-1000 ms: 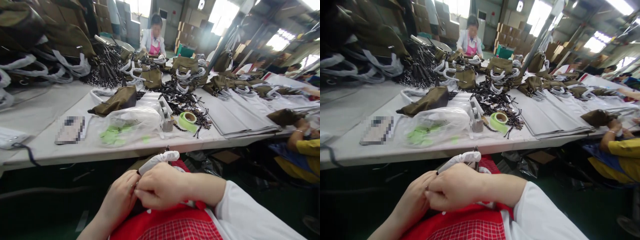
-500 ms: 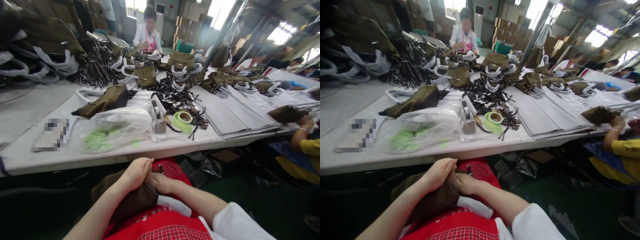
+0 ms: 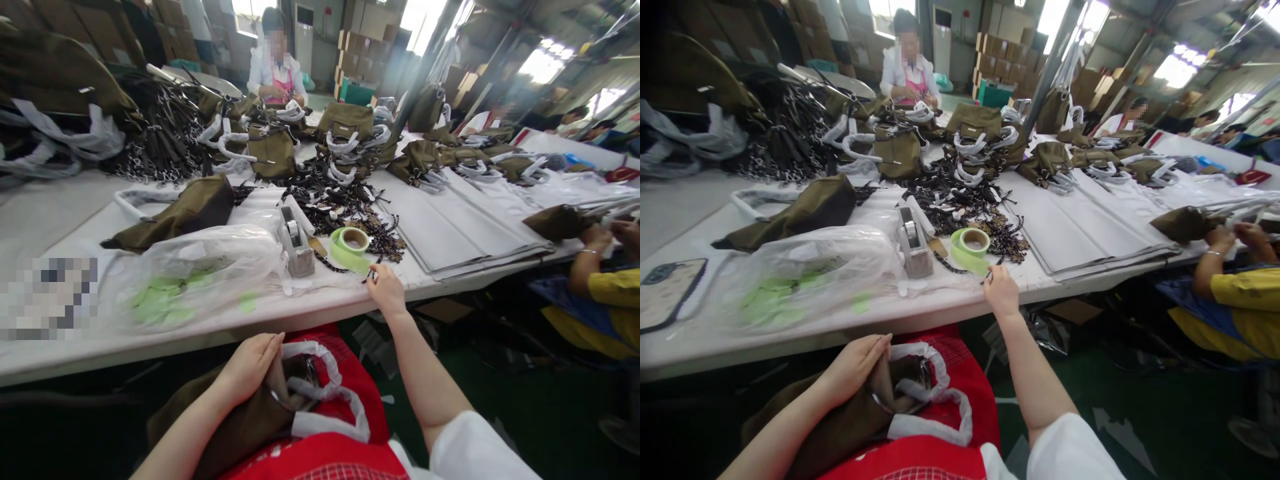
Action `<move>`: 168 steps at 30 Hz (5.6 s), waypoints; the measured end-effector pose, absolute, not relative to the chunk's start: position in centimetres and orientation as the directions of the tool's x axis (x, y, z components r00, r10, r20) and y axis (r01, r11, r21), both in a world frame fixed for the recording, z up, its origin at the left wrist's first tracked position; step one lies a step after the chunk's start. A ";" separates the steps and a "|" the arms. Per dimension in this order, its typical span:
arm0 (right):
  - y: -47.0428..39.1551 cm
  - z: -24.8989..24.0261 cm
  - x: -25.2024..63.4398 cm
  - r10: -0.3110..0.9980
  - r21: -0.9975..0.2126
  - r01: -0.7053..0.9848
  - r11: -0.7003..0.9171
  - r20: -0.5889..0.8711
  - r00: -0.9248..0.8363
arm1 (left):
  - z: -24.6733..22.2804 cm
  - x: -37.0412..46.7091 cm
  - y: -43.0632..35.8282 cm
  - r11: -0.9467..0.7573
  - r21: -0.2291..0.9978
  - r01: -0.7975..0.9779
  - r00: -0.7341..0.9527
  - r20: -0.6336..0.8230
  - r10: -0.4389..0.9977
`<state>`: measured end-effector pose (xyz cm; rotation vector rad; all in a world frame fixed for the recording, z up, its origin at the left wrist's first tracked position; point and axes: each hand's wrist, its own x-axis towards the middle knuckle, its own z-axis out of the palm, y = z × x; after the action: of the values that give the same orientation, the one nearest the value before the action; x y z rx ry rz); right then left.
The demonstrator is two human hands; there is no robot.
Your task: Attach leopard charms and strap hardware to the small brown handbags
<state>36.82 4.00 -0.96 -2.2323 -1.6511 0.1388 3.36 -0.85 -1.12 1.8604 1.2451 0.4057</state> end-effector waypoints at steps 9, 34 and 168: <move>5.5 -0.5 38.3 0.948 -0.130 0.940 -0.317 -0.016 0.318 | -1.0 3.3 -1.2 -0.143 0.774 0.617 0.434 -0.182 0.882; -3.7 4.6 27.5 0.912 -0.624 0.666 0.409 0.308 -0.271 | 1.4 1.9 -4.0 -0.547 0.520 0.656 0.556 0.156 0.816; -3.9 -0.1 20.5 0.935 -0.938 -0.168 -0.302 -0.257 -0.244 | 6.6 20.3 26.0 -0.642 0.077 0.762 0.647 -0.082 0.758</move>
<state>20.52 -3.90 -0.07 -1.1429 -1.0599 1.6756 20.27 26.03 6.60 2.7550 1.2760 -0.0644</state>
